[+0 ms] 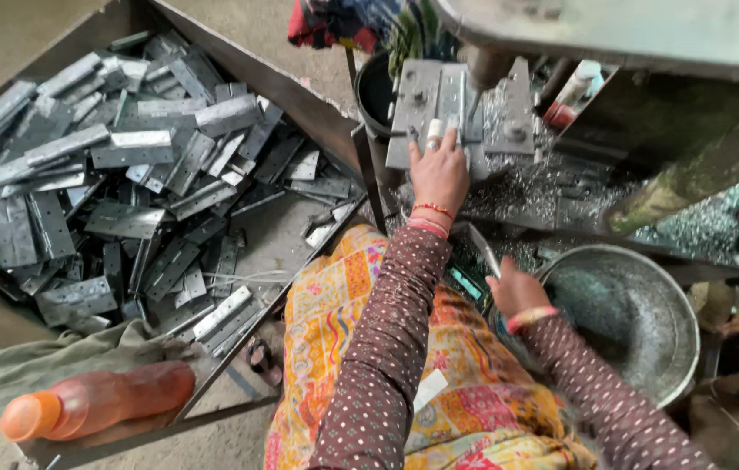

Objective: The person wraps white tape around their fingers, then picks up rectangular metal parts from a bin and processes them using a machine. They repeatedly place the metal pieces under a press and operate a lever to shape or cut them.

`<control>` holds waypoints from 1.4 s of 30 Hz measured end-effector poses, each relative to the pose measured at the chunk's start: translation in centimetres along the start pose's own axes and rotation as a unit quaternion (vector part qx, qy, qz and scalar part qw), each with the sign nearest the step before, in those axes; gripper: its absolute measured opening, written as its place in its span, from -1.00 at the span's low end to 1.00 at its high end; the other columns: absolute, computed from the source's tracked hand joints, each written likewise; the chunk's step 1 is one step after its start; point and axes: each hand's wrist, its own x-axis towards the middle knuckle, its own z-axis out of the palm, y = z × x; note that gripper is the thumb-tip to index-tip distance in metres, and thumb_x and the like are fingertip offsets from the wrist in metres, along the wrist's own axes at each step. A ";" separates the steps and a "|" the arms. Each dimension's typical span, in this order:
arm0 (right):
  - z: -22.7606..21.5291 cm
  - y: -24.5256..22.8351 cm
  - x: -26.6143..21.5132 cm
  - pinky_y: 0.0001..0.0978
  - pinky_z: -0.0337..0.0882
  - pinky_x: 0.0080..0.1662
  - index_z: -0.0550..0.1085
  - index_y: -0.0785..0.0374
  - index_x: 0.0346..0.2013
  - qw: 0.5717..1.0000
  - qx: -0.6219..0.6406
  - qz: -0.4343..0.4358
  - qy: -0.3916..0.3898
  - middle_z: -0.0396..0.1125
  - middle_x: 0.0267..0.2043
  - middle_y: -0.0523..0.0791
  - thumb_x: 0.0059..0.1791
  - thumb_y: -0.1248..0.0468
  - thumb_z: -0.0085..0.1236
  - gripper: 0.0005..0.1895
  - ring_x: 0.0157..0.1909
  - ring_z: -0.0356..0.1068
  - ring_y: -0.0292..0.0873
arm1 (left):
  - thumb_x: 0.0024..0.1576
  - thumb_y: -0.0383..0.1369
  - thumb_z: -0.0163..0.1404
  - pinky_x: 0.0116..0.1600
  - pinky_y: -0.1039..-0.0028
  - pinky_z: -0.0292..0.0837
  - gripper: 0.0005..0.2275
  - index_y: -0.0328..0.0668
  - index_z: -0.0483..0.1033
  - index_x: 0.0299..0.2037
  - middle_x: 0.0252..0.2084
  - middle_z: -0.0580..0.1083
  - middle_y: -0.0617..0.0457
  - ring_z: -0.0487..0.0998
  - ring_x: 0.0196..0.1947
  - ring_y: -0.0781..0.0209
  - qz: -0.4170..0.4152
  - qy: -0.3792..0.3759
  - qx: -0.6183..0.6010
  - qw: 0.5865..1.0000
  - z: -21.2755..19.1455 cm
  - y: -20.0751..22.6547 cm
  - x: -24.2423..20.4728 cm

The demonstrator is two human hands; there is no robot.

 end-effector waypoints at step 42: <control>-11.6 -6.1 0.0 -0.12 0.44 -0.14 0.54 0.16 0.03 0.994 -0.016 -0.040 0.102 0.46 -0.06 -0.02 0.09 0.10 0.18 -0.71 -0.12 0.50 0.01 | 0.10 -0.27 -0.08 -0.15 0.18 0.54 -0.63 -0.01 0.35 0.15 -0.05 0.49 -0.21 0.58 -0.10 -0.14 -0.116 0.092 0.374 0.916 12.6 -30.3 -3.0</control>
